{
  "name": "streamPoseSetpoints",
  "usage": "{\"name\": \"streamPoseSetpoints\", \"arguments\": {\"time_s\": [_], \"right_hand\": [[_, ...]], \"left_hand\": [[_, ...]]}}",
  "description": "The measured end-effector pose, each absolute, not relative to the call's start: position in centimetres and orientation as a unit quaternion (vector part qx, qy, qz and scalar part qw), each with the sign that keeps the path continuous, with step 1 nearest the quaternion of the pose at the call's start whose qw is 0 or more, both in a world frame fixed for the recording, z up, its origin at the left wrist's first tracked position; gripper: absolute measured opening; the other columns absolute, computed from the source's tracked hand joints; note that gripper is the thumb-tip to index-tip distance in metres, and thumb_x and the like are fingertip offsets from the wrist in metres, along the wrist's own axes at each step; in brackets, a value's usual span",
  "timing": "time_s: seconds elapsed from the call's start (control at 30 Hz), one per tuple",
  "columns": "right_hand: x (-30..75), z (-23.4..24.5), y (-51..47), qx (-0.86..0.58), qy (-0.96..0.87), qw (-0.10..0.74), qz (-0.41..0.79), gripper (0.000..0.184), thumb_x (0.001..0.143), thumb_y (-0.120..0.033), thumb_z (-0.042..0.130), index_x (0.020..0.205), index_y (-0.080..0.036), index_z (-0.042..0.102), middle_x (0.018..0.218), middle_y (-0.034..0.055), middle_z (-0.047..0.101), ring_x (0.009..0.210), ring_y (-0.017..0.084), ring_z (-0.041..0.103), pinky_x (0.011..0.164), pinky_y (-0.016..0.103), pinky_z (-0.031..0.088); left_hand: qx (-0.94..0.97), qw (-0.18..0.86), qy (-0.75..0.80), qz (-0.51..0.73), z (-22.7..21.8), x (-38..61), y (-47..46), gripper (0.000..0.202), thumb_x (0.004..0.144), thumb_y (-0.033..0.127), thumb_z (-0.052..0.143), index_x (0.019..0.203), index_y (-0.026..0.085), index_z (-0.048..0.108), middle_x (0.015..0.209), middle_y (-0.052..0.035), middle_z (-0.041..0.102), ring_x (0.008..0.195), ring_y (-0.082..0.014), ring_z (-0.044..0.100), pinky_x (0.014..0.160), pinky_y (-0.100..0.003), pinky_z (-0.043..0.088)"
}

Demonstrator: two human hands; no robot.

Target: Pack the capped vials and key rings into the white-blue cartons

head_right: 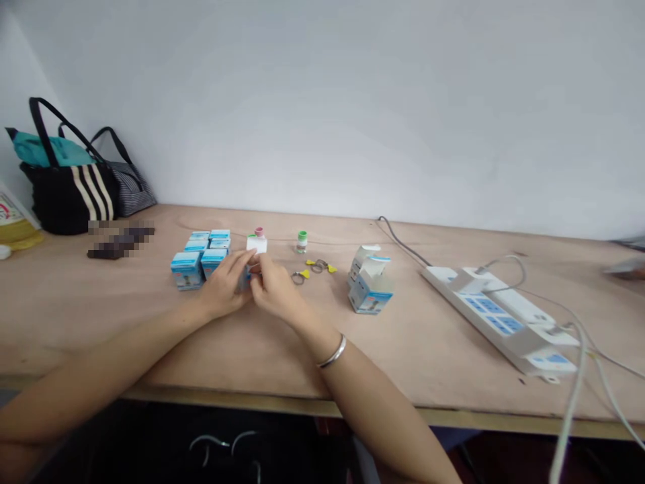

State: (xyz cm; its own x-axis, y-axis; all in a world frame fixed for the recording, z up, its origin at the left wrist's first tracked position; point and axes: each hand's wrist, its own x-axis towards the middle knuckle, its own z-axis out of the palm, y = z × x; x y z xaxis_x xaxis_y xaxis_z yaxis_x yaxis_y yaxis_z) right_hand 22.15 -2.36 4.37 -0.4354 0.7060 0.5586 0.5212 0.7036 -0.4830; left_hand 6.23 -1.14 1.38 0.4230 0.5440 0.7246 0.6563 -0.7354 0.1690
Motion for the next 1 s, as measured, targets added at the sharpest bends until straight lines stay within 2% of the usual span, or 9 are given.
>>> {"name": "streamPoseSetpoints", "arguments": {"time_s": [0.17,0.27,0.4,0.47,0.6,0.7,0.77,0.87,1.0], "right_hand": [[23.5,4.9,-1.7,-0.379,-0.814,0.412,0.153,0.022,0.084,-0.014,0.043,0.105,-0.019,0.047,0.08,0.0034,0.069,0.071,0.016,0.063,0.067,0.027,0.045],[24.0,5.2,-1.5,-0.387,-0.814,0.405,0.154,0.024,0.082,-0.018,0.052,0.105,-0.019,0.049,0.078,0.0029,0.069,0.067,0.015,0.062,0.063,0.027,0.044],[24.3,5.2,-1.4,-0.366,-0.806,0.424,0.194,0.024,0.08,-0.022,0.056,0.102,-0.02,0.048,0.077,0.0022,0.066,0.072,0.015,0.063,0.059,0.024,0.043],[24.3,4.9,-1.1,-0.347,-0.795,0.447,0.22,0.026,0.078,-0.024,0.058,0.101,-0.02,0.046,0.073,-0.0003,0.063,0.069,0.014,0.061,0.06,0.025,0.044],[24.2,3.9,-0.1,-0.352,-0.755,0.496,0.244,0.026,0.076,-0.022,0.058,0.099,-0.02,0.047,0.071,-0.0023,0.056,0.061,0.011,0.054,0.06,0.025,0.045],[24.4,3.3,0.5,-0.394,-0.725,0.502,0.259,0.026,0.073,-0.017,0.054,0.098,-0.019,0.051,0.08,0.0003,0.057,0.057,0.008,0.05,0.056,0.023,0.044],[24.7,3.2,0.8,-0.409,-0.719,0.487,0.28,0.029,0.07,-0.013,0.052,0.099,-0.018,0.054,0.09,0.0034,0.06,0.057,0.008,0.05,0.056,0.024,0.045],[24.8,3.4,0.8,-0.415,-0.71,0.468,0.323,0.038,0.068,-0.011,0.051,0.105,-0.018,0.057,0.101,0.0062,0.062,0.058,0.008,0.052,0.055,0.024,0.047],[24.6,3.7,0.3,-0.403,-0.7,0.434,0.398,0.041,0.069,-0.01,0.049,0.108,-0.019,0.061,0.107,0.006,0.063,0.064,0.01,0.057,0.057,0.024,0.049]], "left_hand": [[-0.843,0.034,-0.365,-0.394,1.2,6.0,-0.9,0.045,0.077,0.023,0.059,0.12,0.019,0.045,0.119,-0.0098,0.051,0.113,-0.0247,0.051,0.094,-0.039,0.047],[-0.842,0.024,-0.369,-0.393,1.2,5.9,-0.9,0.054,0.077,0.024,0.06,0.127,0.02,0.041,0.125,-0.0111,0.046,0.117,-0.0258,0.049,0.094,-0.039,0.048],[-0.85,0.019,-0.364,-0.38,1.3,5.9,-1.0,0.073,0.073,0.021,0.065,0.138,0.025,0.03,0.139,-0.0129,0.029,0.12,-0.0287,0.047,0.095,-0.043,0.047],[-0.855,0.015,-0.362,-0.37,1.2,5.9,-0.9,0.071,0.074,0.022,0.065,0.137,0.027,0.032,0.141,-0.0131,0.025,0.116,-0.0283,0.051,0.093,-0.044,0.048],[-0.849,-0.001,-0.368,-0.379,0.7,5.8,-0.7,0.055,0.075,0.026,0.064,0.127,0.021,0.043,0.139,-0.0145,0.027,0.109,-0.026,0.056,0.088,-0.041,0.053],[-0.841,-0.001,-0.358,-0.405,0.6,5.6,-0.8,0.051,0.076,0.028,0.063,0.122,0.016,0.044,0.137,-0.0169,0.031,0.114,-0.0262,0.053,0.086,-0.038,0.054],[-0.843,0.04,-0.351,-0.405,0.9,5.4,-1.1,0.046,0.078,0.029,0.061,0.119,0.015,0.045,0.138,-0.0175,0.033,0.122,-0.0284,0.046,0.093,-0.041,0.05],[-0.862,0.122,-0.333,-0.362,1.8,5.2,-1.6,0.035,0.082,0.03,0.057,0.113,0.015,0.05,0.137,-0.0165,0.04,0.131,-0.0304,0.036,0.106,-0.049,0.037],[-0.881,0.174,-0.317,-0.306,2.3,5.1,-2.1,0.025,0.085,0.032,0.051,0.102,0.014,0.053,0.128,-0.0163,0.052,0.131,-0.0308,0.036,0.112,-0.059,0.018]]}}
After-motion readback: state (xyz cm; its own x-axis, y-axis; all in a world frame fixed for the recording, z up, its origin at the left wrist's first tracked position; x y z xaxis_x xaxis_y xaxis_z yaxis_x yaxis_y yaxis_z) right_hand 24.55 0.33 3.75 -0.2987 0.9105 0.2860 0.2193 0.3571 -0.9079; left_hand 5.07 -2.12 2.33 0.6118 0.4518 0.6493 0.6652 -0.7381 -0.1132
